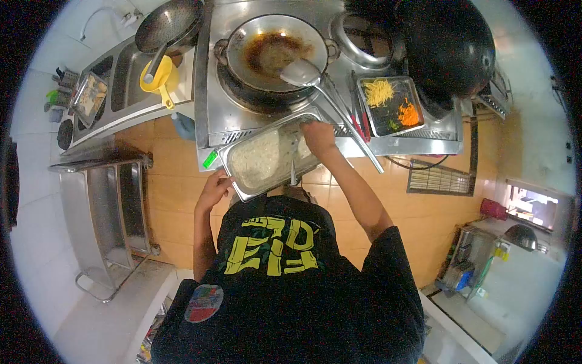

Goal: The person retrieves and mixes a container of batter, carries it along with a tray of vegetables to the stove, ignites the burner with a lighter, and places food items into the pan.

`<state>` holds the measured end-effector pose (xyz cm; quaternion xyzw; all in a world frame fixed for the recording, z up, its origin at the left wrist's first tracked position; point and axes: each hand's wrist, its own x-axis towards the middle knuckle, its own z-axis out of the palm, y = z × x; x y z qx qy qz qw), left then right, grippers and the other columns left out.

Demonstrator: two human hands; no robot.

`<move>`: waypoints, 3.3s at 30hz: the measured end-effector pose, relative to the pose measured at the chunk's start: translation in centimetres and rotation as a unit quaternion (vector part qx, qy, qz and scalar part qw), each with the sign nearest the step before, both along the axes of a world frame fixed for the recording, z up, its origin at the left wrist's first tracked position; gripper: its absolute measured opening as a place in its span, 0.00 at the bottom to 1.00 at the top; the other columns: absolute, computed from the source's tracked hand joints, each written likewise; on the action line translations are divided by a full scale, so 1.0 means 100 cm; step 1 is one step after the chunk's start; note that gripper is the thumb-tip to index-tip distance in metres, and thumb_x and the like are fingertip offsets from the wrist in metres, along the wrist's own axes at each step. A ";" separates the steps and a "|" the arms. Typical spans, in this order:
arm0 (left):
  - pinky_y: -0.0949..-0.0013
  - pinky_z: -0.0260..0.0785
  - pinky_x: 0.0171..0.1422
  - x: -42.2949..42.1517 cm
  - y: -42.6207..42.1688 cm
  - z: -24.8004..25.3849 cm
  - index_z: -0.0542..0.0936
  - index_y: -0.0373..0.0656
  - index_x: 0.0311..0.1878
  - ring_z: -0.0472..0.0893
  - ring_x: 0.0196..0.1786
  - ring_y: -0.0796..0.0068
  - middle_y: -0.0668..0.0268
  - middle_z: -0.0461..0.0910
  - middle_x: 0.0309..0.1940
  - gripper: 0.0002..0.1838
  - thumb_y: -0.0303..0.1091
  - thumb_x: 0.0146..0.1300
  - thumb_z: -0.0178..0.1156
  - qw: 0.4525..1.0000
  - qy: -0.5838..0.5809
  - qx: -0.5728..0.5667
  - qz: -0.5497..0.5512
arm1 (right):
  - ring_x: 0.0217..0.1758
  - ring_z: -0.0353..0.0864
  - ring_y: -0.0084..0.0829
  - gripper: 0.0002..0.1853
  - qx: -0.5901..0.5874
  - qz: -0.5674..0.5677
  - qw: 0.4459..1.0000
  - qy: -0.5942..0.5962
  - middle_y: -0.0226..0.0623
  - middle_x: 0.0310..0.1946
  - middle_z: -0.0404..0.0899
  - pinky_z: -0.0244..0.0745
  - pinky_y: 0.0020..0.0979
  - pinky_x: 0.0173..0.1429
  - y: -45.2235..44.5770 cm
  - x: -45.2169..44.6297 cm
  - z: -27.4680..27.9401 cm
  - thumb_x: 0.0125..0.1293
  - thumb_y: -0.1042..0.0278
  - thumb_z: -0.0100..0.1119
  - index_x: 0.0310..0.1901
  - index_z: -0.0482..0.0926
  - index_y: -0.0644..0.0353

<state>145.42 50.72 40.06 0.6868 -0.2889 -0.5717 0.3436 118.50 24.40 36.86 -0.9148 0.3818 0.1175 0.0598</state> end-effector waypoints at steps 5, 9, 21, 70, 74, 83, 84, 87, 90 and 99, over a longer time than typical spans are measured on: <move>0.71 0.66 0.28 -0.003 0.001 -0.002 0.79 0.37 0.43 0.76 0.27 0.80 0.65 0.81 0.28 0.09 0.34 0.72 0.63 1.000 0.005 -0.012 0.018 | 0.33 0.90 0.42 0.09 -0.001 0.026 1.000 0.011 0.39 0.28 0.87 0.82 0.40 0.33 -0.005 0.003 -0.014 0.65 0.70 0.59 0.41 0.88 0.46; 0.72 0.63 0.26 -0.004 -0.001 0.004 0.79 0.37 0.41 0.72 0.23 0.82 0.67 0.80 0.25 0.11 0.36 0.72 0.64 1.000 0.005 0.004 0.025 | 0.37 0.91 0.43 0.06 0.025 0.015 0.999 0.028 0.44 0.31 0.88 0.86 0.42 0.39 -0.007 0.008 -0.011 0.58 0.73 0.62 0.31 0.88 0.56; 0.71 0.63 0.26 -0.007 0.001 -0.001 0.78 0.37 0.41 0.71 0.22 0.80 0.68 0.77 0.22 0.12 0.38 0.72 0.64 0.999 -0.018 -0.007 0.026 | 0.36 0.90 0.44 0.07 0.024 0.090 0.996 0.012 0.44 0.30 0.88 0.85 0.43 0.39 -0.016 0.011 -0.017 0.58 0.71 0.61 0.29 0.89 0.56; 0.43 0.68 0.57 -0.037 -0.122 0.013 0.81 0.53 0.59 0.79 0.56 0.54 0.61 0.83 0.52 0.19 0.27 0.65 0.58 0.869 -0.457 -0.092 -0.167 | 0.36 0.85 0.45 0.12 0.287 -0.046 0.939 -0.185 0.47 0.30 0.85 0.79 0.41 0.44 -0.031 -0.019 0.049 0.57 0.62 0.67 0.37 0.83 0.62; 0.44 0.70 0.55 -0.034 -0.122 0.012 0.81 0.53 0.58 0.79 0.56 0.53 0.61 0.82 0.50 0.18 0.29 0.64 0.60 0.875 -0.447 -0.099 -0.158 | 0.33 0.84 0.40 0.13 0.303 -0.057 0.922 -0.236 0.45 0.28 0.83 0.78 0.38 0.42 -0.039 -0.009 0.067 0.58 0.61 0.68 0.39 0.84 0.63; 0.42 0.70 0.58 -0.033 -0.120 0.009 0.79 0.52 0.59 0.79 0.57 0.49 0.57 0.82 0.52 0.19 0.35 0.64 0.64 0.892 -0.416 -0.113 -0.137 | 0.36 0.86 0.47 0.13 0.212 -0.016 0.939 -0.270 0.51 0.30 0.85 0.79 0.43 0.46 -0.126 0.074 0.079 0.57 0.60 0.67 0.36 0.86 0.62; 0.42 0.70 0.58 -0.034 -0.119 0.008 0.78 0.51 0.60 0.79 0.57 0.48 0.57 0.82 0.52 0.20 0.35 0.64 0.64 0.890 -0.419 -0.112 -0.142 | 0.35 0.86 0.45 0.13 0.208 -0.010 0.946 -0.247 0.50 0.30 0.85 0.78 0.42 0.45 -0.137 0.086 0.075 0.57 0.61 0.67 0.36 0.85 0.62; 0.43 0.70 0.60 -0.033 -0.119 0.010 0.78 0.50 0.61 0.79 0.58 0.48 0.56 0.81 0.54 0.20 0.36 0.65 0.63 0.878 -0.435 -0.112 -0.167 | 0.39 0.87 0.48 0.13 0.176 -0.014 0.975 -0.135 0.51 0.34 0.86 0.80 0.44 0.48 -0.169 0.125 0.060 0.56 0.59 0.68 0.36 0.87 0.61; 0.43 0.68 0.61 -0.039 -0.120 0.019 0.76 0.50 0.64 0.78 0.59 0.50 0.57 0.81 0.56 0.23 0.36 0.66 0.63 0.873 -0.450 -0.086 -0.169 | 0.45 0.87 0.49 0.14 0.135 -0.034 0.986 -0.092 0.51 0.37 0.87 0.81 0.45 0.53 -0.184 0.153 0.048 0.58 0.56 0.65 0.36 0.89 0.58; 0.45 0.66 0.62 -0.044 -0.117 0.025 0.75 0.49 0.66 0.77 0.61 0.52 0.58 0.79 0.59 0.25 0.37 0.65 0.64 0.873 -0.453 -0.081 -0.164 | 0.54 0.85 0.50 0.18 0.120 -0.041 0.992 -0.001 0.52 0.48 0.86 0.81 0.46 0.58 -0.217 0.188 0.009 0.62 0.57 0.63 0.46 0.86 0.63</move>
